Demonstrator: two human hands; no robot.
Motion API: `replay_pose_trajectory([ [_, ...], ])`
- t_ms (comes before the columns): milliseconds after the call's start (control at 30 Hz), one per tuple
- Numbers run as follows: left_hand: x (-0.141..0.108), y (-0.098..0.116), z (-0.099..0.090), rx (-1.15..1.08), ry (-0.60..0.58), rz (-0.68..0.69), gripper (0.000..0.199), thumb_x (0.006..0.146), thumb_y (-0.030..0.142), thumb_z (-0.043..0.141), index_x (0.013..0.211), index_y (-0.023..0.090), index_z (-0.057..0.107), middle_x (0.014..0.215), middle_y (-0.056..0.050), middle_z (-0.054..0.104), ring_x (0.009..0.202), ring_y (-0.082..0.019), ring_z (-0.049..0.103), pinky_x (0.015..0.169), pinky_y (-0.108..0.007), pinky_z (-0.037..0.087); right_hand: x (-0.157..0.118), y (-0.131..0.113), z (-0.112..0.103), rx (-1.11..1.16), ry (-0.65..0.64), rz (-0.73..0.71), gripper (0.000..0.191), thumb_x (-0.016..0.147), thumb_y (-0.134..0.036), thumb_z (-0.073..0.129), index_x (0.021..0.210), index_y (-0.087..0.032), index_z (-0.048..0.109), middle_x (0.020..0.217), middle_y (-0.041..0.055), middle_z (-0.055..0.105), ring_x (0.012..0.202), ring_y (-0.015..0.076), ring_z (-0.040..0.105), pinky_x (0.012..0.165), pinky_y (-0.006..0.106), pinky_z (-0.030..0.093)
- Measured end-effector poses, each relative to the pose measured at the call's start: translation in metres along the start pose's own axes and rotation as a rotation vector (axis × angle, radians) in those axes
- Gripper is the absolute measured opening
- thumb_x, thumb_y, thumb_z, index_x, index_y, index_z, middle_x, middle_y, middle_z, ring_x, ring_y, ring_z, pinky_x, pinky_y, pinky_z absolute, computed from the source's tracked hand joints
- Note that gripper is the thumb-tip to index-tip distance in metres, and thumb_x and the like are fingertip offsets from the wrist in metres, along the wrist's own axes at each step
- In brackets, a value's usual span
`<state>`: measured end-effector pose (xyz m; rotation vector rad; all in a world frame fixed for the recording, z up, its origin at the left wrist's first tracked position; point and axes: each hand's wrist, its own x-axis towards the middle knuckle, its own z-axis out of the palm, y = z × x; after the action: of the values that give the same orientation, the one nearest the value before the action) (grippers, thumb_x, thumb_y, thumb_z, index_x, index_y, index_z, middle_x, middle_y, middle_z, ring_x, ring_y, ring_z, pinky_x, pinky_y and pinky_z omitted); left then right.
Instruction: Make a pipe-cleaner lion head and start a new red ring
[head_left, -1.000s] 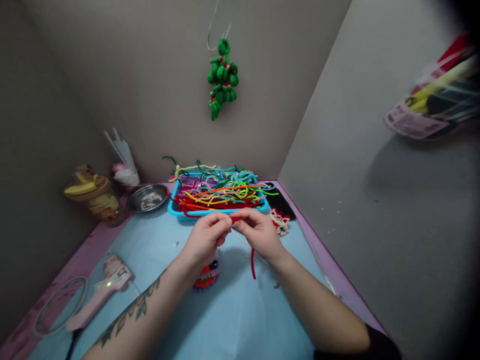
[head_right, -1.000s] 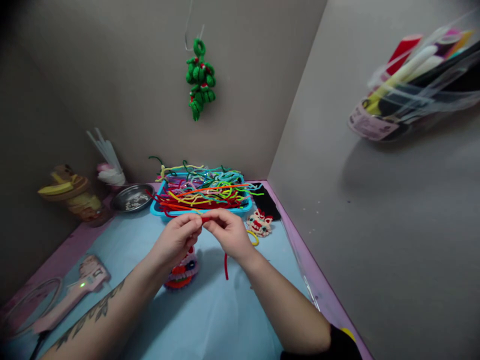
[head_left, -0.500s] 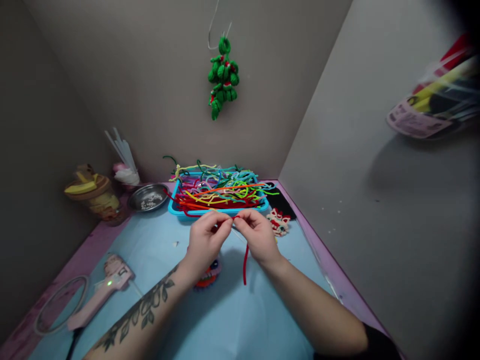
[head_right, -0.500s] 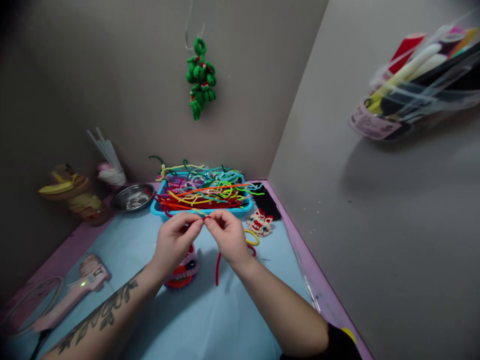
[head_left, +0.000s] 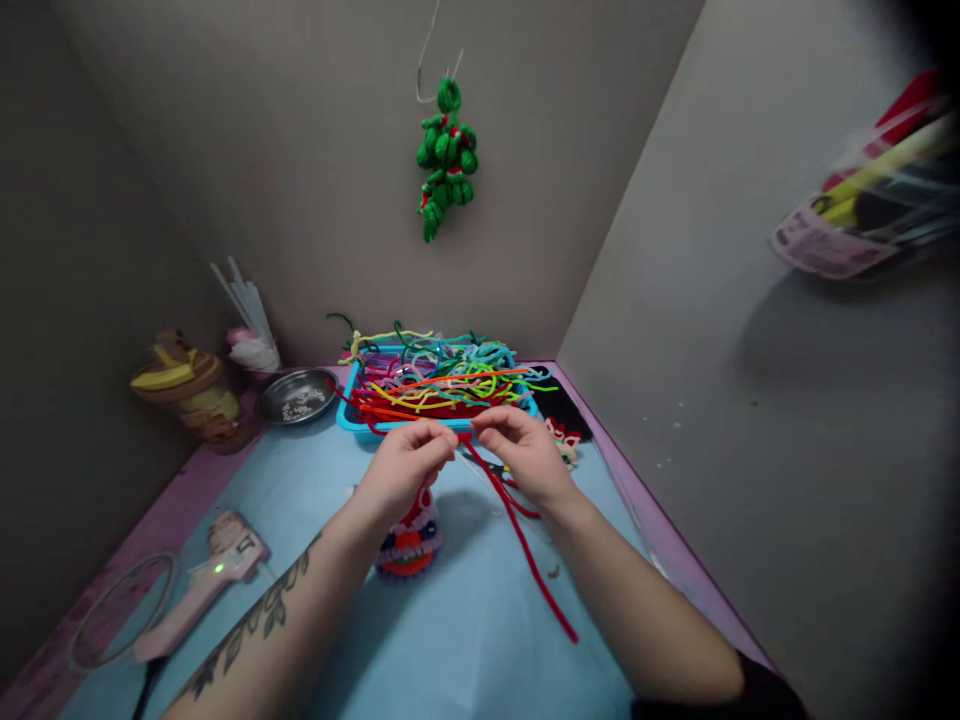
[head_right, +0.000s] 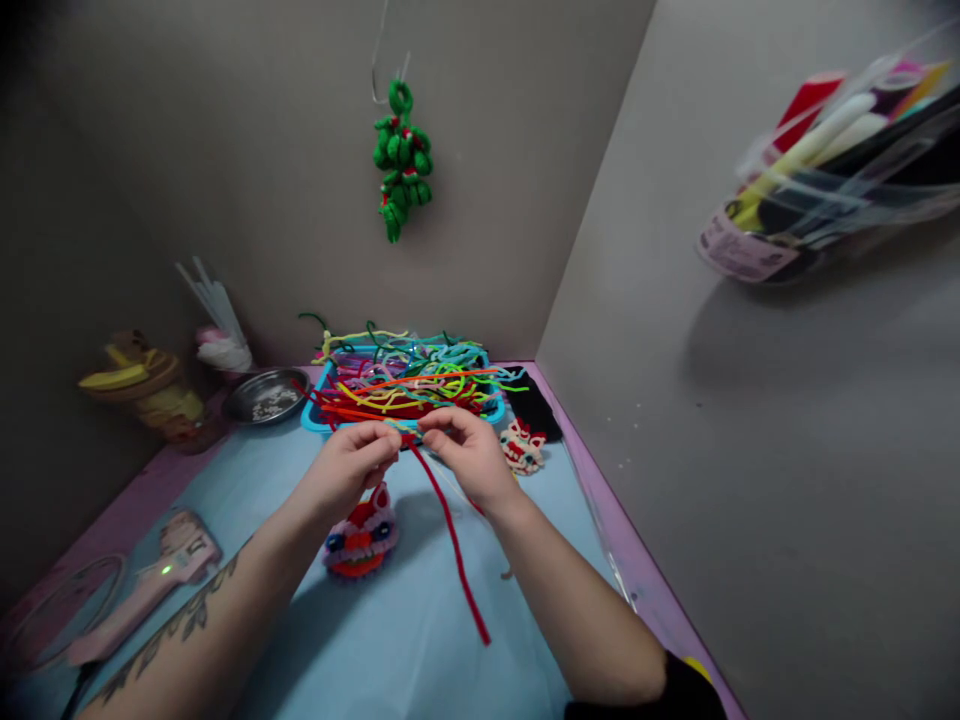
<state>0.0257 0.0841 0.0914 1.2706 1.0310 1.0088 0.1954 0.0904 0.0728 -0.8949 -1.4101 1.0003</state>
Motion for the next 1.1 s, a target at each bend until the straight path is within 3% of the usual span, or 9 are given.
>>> replay_pose_trajectory([
  [100, 0.001, 0.001, 0.0, -0.173, -0.121, -0.118, 0.022, 0.068, 0.034, 0.065, 0.066, 0.015, 0.055, 0.055, 0.005, 0.045, 0.042, -0.003, 0.029, 0.037, -0.017, 0.017, 0.0, -0.005, -0.004, -0.166, -0.07, -0.207, 0.014, 0.077, -0.031, 0.068, 0.088, -0.022, 0.07, 0.09, 0.0045, 0.065, 0.086, 0.0173, 0.06, 0.074, 0.03, 0.049],
  [200, 0.0, 0.002, 0.002, -0.238, -0.159, -0.188, 0.023, 0.065, 0.033, 0.067, 0.064, 0.014, 0.053, 0.054, 0.005, 0.044, 0.042, -0.003, 0.029, 0.037, -0.016, 0.016, -0.001, -0.009, -0.005, -0.251, -0.13, -0.335, 0.009, 0.081, -0.026, 0.065, 0.086, -0.023, 0.071, 0.085, 0.0044, 0.065, 0.083, 0.0171, 0.06, 0.077, 0.032, 0.048],
  [400, 0.0, -0.004, 0.004, -0.213, -0.164, -0.162, 0.022, 0.068, 0.033, 0.066, 0.065, 0.014, 0.055, 0.051, 0.006, 0.041, 0.042, -0.003, 0.027, 0.038, -0.017, 0.016, 0.0, -0.008, -0.006, -0.295, -0.145, -0.454, 0.006, 0.081, -0.023, 0.066, 0.083, -0.023, 0.07, 0.076, 0.0036, 0.067, 0.076, 0.0171, 0.059, 0.075, 0.035, 0.048],
  [500, 0.001, -0.007, 0.005, -0.112, -0.119, -0.023, 0.023, 0.071, 0.035, 0.065, 0.064, 0.014, 0.057, 0.048, 0.007, 0.039, 0.043, -0.004, 0.028, 0.041, -0.018, 0.02, 0.0, -0.008, -0.007, -0.296, -0.134, -0.451, 0.004, 0.079, -0.021, 0.067, 0.082, -0.022, 0.07, 0.076, 0.0035, 0.066, 0.076, 0.0166, 0.059, 0.074, 0.034, 0.048],
  [833, -0.007, -0.008, 0.013, 0.212, 0.127, 0.318, 0.014, 0.073, 0.031, 0.065, 0.074, 0.017, 0.068, 0.069, -0.002, 0.064, 0.057, -0.01, 0.051, 0.05, -0.02, 0.039, -0.005, -0.006, -0.003, -0.219, -0.017, -0.353, 0.003, 0.078, -0.022, 0.066, 0.075, -0.021, 0.066, 0.073, 0.0021, 0.062, 0.07, 0.0147, 0.056, 0.064, 0.029, 0.045],
  [1100, -0.009, -0.002, 0.014, 0.274, 0.076, 0.344, 0.013, 0.076, 0.025, 0.06, 0.079, 0.015, 0.068, 0.068, -0.001, 0.066, 0.054, -0.01, 0.055, 0.047, -0.019, 0.043, -0.007, -0.007, 0.002, -0.177, 0.011, -0.291, 0.007, 0.079, -0.023, 0.062, 0.073, -0.02, 0.06, 0.072, 0.0009, 0.058, 0.069, 0.0142, 0.052, 0.063, 0.027, 0.042],
])
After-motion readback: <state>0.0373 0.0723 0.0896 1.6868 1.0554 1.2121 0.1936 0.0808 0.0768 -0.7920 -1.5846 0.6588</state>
